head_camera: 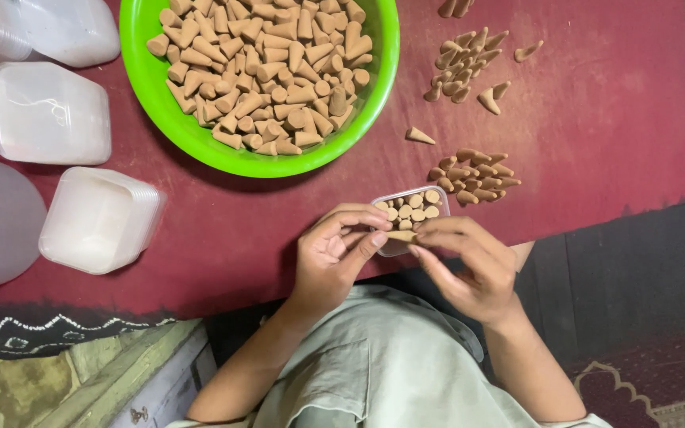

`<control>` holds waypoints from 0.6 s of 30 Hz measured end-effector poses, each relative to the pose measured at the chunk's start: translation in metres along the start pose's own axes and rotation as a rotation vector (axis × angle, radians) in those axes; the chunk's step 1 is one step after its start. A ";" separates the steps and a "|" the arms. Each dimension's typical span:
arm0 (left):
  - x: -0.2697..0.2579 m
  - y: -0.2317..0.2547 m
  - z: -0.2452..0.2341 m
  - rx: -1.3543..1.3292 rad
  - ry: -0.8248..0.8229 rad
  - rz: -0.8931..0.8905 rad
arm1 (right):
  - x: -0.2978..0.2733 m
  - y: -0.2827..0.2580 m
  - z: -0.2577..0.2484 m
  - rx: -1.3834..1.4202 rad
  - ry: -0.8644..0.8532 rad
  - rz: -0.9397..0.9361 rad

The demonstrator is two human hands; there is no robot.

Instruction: The person places incense cones into a plastic container by hand, arranging them and closing the lid.

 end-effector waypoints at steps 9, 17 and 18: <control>0.001 0.002 -0.027 0.277 0.064 0.104 | -0.002 0.003 0.016 -0.330 -0.005 -0.242; -0.001 -0.005 -0.035 0.330 0.070 0.093 | 0.001 0.001 0.030 -0.490 -0.014 -0.372; -0.001 -0.007 -0.037 0.326 0.073 0.095 | 0.001 0.002 0.032 -0.491 -0.018 -0.375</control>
Point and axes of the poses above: each hand's wrist, its own x-axis towards the middle knuckle, its own z-axis out of the palm, y = z × x, the point moved 2 cm from there along x, towards the middle knuckle, and after that the axes turned 2 degrees about z, right-handed, at the moved point
